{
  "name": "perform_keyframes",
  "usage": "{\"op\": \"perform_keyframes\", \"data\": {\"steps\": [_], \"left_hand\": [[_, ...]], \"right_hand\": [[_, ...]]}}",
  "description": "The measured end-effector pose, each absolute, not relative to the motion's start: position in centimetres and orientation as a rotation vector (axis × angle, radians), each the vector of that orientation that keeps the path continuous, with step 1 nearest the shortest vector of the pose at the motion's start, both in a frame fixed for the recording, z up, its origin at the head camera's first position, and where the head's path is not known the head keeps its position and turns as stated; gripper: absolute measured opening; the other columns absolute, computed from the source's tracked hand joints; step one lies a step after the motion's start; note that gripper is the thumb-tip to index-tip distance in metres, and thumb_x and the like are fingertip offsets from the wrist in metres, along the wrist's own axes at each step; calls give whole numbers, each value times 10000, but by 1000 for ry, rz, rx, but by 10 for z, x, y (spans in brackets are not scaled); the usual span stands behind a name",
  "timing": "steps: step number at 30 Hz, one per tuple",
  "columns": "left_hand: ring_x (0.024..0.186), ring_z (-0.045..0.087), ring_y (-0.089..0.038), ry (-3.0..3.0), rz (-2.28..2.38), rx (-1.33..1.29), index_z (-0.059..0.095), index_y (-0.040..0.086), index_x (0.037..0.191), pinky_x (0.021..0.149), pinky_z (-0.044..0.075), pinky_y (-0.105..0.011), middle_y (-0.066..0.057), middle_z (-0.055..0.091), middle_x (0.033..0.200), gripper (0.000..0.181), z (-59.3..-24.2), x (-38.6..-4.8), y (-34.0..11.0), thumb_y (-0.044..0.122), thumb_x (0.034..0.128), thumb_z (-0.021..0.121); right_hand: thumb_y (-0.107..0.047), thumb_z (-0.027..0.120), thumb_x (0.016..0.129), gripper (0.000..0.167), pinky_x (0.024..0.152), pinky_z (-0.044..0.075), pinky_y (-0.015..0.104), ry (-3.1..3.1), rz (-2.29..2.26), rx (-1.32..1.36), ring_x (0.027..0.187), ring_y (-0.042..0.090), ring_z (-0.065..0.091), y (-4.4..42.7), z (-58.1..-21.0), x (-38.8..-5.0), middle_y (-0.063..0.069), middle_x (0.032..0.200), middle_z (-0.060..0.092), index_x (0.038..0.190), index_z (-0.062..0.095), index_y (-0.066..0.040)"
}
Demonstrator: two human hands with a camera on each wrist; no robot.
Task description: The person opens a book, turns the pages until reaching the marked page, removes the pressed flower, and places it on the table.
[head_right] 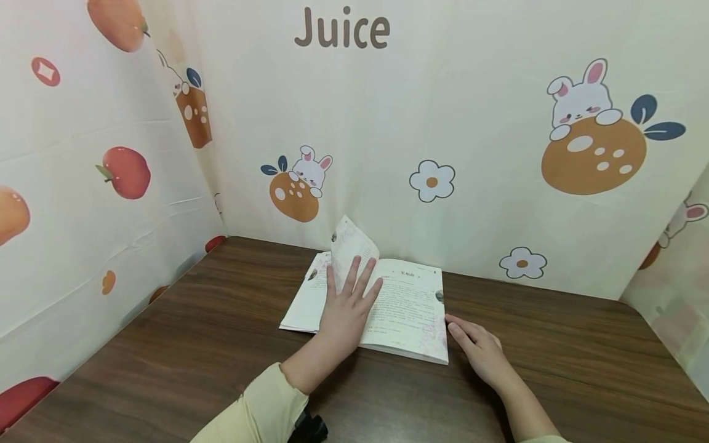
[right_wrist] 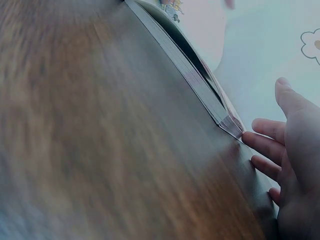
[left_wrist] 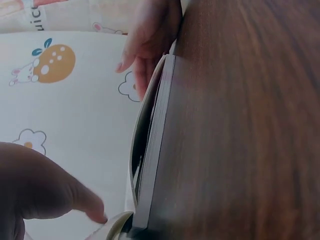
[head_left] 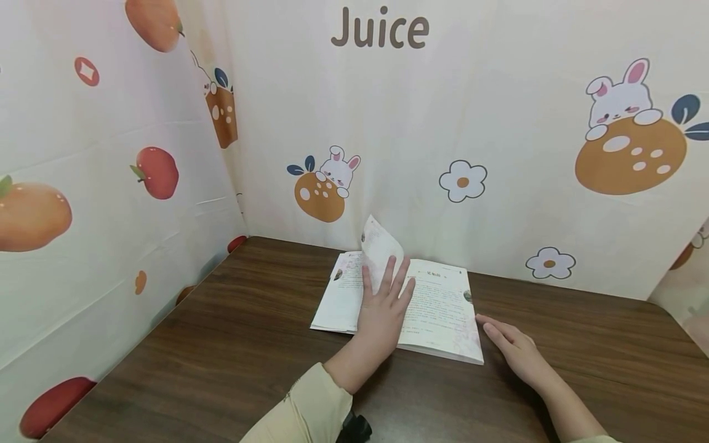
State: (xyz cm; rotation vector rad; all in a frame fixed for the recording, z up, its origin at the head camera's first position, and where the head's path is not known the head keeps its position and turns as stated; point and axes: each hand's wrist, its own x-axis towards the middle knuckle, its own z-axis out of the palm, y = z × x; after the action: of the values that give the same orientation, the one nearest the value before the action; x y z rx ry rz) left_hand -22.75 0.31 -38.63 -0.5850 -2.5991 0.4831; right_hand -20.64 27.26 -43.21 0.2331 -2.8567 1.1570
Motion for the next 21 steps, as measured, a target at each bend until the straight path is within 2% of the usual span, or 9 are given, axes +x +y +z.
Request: {"op": "perform_keyframes", "data": {"steps": [3, 8, 21], "left_hand": [[1378, -112, -368, -2645, 529, -592, 377, 224, 1424, 1026, -3, -626, -137, 13, 1542, 539, -388, -230, 2, 345, 919, 522], [1391, -25, -350, -2738, 541, -577, 428, 220, 1395, 1050, 17, -583, -124, 114, 1535, 524, -391, -232, 1, 407, 910, 497], [1385, 106, -339, -2876, 507, -534, 497, 200, 1347, 1029, 76, -614, -113, 262, 1495, 503, -399, -239, -2, 430, 900, 463]], "right_hand": [[-426, 355, 989, 529, 906, 242, 663, -2853, 1155, 237, 1264, 474, 299, 273, -432, -207, 254, 1362, 413, 1332, 493, -48], [-439, 350, 986, 536, 903, 236, 669, -2861, 1160, 227, 1266, 479, 288, 273, -433, -207, 256, 1369, 401, 1336, 491, -58], [-437, 352, 986, 533, 898, 244, 668, -2858, 1164, 226, 1260, 485, 294, 273, -433, -207, 260, 1364, 405, 1333, 494, -57]]}}
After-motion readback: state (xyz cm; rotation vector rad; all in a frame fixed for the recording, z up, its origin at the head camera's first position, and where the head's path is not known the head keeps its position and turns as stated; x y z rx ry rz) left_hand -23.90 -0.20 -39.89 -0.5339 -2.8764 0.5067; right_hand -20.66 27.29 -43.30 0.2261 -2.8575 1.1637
